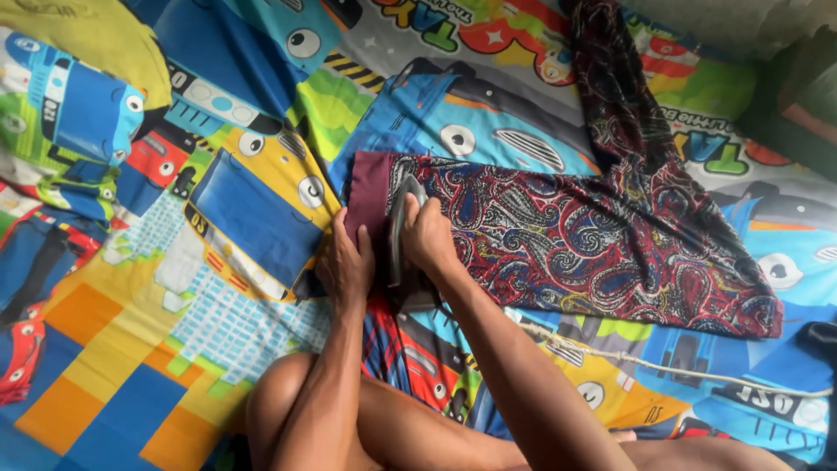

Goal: The person irons a patterned long-sleeved shirt laid on a colorful mat, smoothing the fabric with one hand while moving the iron with the other. They fold the shirt sleeves and body sections, then continue ironing the folded areas.

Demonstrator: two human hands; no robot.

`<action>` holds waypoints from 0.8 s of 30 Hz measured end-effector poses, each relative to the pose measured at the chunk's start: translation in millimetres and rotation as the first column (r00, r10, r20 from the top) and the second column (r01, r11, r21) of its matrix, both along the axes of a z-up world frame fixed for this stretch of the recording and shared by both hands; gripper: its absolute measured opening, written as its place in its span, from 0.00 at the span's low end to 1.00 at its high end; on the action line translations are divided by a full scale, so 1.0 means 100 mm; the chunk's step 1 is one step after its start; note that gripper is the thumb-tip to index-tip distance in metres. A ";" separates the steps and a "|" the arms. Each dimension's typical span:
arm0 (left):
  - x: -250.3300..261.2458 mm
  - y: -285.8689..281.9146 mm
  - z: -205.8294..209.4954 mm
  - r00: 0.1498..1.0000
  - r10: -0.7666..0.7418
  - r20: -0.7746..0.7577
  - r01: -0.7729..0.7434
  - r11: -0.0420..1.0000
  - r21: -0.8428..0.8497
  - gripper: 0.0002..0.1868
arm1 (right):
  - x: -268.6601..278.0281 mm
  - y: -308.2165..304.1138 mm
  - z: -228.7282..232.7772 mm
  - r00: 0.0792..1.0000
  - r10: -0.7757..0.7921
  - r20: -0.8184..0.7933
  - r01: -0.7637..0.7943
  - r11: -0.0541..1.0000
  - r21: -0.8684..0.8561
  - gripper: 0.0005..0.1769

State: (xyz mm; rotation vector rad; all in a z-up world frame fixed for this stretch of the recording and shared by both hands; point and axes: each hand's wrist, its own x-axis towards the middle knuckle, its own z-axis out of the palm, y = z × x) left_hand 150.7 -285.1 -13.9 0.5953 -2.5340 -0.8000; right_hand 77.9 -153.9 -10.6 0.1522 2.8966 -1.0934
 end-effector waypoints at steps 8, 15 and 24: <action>-0.04 0.00 -0.06 1.000 0.006 0.016 -0.007 0.999 0.035 0.26 | 0.53 -0.01 1.01 0.976 0.109 0.190 -0.089 0.989 -0.114 0.32; -0.04 -0.05 -0.16 1.000 -0.006 -0.003 0.006 0.997 0.072 0.27 | 0.33 -0.09 0.25 0.980 0.023 -0.196 -0.014 0.999 0.049 0.27; 0.02 -0.01 0.23 0.993 -0.075 -0.086 0.083 0.992 0.097 0.28 | -0.14 0.07 0.44 0.991 0.099 0.091 -0.095 0.994 -0.056 0.29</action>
